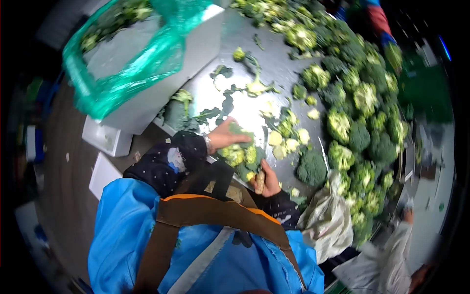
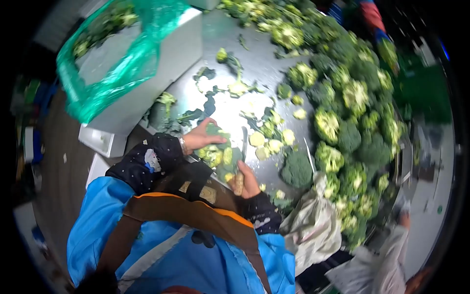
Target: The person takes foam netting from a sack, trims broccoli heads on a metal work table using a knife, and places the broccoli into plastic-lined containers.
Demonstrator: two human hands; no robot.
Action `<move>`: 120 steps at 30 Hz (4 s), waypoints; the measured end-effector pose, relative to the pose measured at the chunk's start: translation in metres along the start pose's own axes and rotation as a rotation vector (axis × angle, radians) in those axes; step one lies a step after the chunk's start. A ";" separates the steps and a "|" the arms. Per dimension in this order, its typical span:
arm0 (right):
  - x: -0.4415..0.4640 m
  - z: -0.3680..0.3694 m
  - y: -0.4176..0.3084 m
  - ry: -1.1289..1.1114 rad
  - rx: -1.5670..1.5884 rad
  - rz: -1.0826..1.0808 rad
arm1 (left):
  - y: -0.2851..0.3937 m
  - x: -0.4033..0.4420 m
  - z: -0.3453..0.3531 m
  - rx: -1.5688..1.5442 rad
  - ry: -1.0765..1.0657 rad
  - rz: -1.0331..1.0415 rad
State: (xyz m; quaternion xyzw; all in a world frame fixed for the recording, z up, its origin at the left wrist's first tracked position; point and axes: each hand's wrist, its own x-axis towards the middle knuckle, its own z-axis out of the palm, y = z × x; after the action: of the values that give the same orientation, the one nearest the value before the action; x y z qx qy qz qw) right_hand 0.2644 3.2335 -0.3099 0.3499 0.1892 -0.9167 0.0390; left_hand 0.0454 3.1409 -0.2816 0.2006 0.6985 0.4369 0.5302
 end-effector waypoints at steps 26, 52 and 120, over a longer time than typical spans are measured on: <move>0.268 0.453 0.328 -0.619 -0.929 0.463 | -0.269 -0.356 -0.401 -0.969 1.133 0.150; 0.109 0.190 0.109 -0.200 -1.917 -0.401 | -0.282 -0.278 -0.386 -0.706 1.209 0.112; 0.000 0.007 -0.037 0.655 -0.465 -1.215 | 0.059 -0.012 0.062 0.331 -0.639 0.541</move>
State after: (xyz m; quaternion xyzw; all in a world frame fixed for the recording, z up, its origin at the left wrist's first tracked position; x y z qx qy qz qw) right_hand 0.2527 3.2652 -0.2932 0.4224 0.5418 -0.5608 -0.4622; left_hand 0.0954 3.1886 -0.2302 0.5829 0.4825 0.3585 0.5467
